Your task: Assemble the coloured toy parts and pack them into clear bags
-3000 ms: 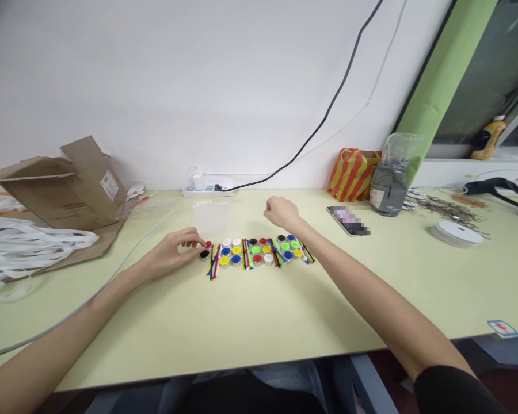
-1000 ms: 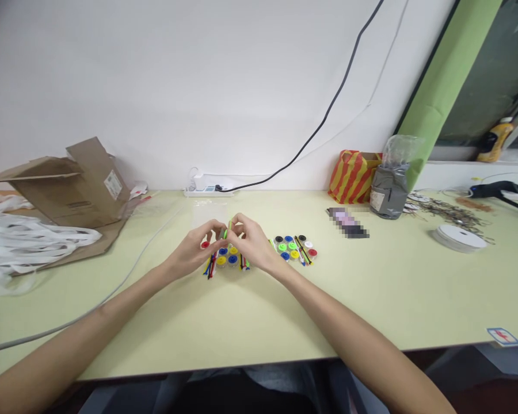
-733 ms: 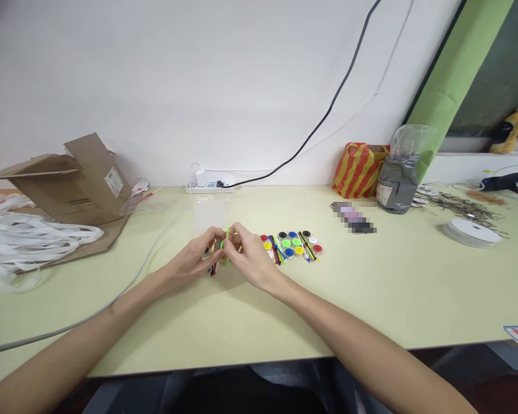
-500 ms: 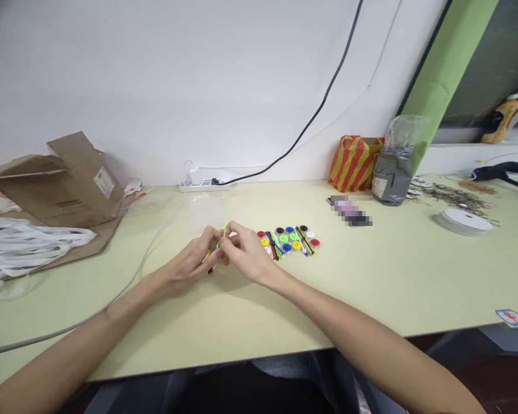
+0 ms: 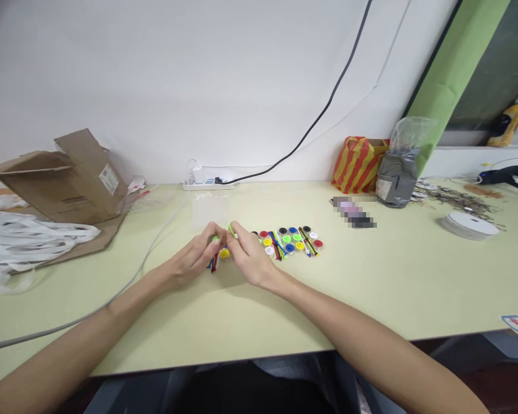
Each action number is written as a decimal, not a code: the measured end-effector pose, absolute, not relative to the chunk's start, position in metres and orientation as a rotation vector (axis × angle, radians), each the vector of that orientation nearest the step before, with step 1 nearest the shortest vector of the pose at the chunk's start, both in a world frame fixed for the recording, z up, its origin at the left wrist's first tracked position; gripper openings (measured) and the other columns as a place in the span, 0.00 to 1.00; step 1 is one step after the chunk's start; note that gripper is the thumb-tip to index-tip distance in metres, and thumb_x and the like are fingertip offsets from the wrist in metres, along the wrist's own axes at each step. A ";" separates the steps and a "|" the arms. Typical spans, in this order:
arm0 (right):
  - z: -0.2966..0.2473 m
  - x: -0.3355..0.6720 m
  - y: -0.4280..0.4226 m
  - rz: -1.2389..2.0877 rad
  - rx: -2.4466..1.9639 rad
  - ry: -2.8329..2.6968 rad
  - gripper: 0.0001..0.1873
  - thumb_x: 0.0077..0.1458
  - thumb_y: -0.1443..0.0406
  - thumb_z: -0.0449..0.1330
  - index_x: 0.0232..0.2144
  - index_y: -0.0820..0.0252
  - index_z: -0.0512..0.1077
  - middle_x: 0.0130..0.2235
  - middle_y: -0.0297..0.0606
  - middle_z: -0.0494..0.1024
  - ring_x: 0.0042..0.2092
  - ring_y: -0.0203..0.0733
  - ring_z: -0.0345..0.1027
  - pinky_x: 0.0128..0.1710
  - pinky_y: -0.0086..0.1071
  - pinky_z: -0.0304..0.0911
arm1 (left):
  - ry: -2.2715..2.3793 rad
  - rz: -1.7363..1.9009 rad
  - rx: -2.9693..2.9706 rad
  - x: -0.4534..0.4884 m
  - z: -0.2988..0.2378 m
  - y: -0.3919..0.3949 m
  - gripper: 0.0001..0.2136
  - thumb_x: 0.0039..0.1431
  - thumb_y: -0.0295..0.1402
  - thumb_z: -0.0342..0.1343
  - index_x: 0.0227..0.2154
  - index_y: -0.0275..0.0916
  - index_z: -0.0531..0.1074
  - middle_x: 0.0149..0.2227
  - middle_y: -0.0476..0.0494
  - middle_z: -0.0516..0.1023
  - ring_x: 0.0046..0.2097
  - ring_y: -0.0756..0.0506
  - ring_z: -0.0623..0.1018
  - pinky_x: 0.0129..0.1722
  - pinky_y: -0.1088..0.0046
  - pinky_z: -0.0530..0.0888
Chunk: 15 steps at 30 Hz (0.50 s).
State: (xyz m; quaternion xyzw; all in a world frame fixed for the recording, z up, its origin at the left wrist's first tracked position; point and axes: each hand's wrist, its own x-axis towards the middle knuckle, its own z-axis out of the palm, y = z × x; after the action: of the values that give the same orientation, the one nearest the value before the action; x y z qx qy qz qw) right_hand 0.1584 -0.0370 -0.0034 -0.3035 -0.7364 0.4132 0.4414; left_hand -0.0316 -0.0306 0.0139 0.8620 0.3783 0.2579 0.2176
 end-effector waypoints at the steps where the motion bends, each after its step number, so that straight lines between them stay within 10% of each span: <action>1: -0.003 0.160 -0.038 0.951 -0.764 -1.905 0.12 0.69 0.59 0.44 0.32 0.54 0.53 0.26 0.27 0.57 0.27 0.34 0.51 0.28 0.29 0.50 | 1.055 0.766 2.386 -0.037 0.013 -0.026 0.11 0.72 0.42 0.38 0.40 0.42 0.59 0.33 0.48 0.71 0.30 0.47 0.72 0.34 0.69 0.68; 15: -0.002 0.161 -0.046 0.329 -0.798 -2.421 0.10 0.70 0.63 0.42 0.45 0.58 0.62 0.22 0.29 0.62 0.23 0.37 0.51 0.27 0.30 0.43 | 1.040 0.855 2.766 -0.071 0.022 0.006 0.03 0.66 0.32 0.53 0.40 0.40 0.70 0.35 0.47 0.70 0.36 0.48 0.71 0.36 0.71 0.68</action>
State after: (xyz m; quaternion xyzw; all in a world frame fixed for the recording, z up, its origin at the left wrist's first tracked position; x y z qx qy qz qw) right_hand 0.1614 -0.0459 -0.0021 -0.2980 -0.9037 0.1227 0.2818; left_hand -0.0707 0.0059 0.0222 0.8987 0.3379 0.2778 0.0325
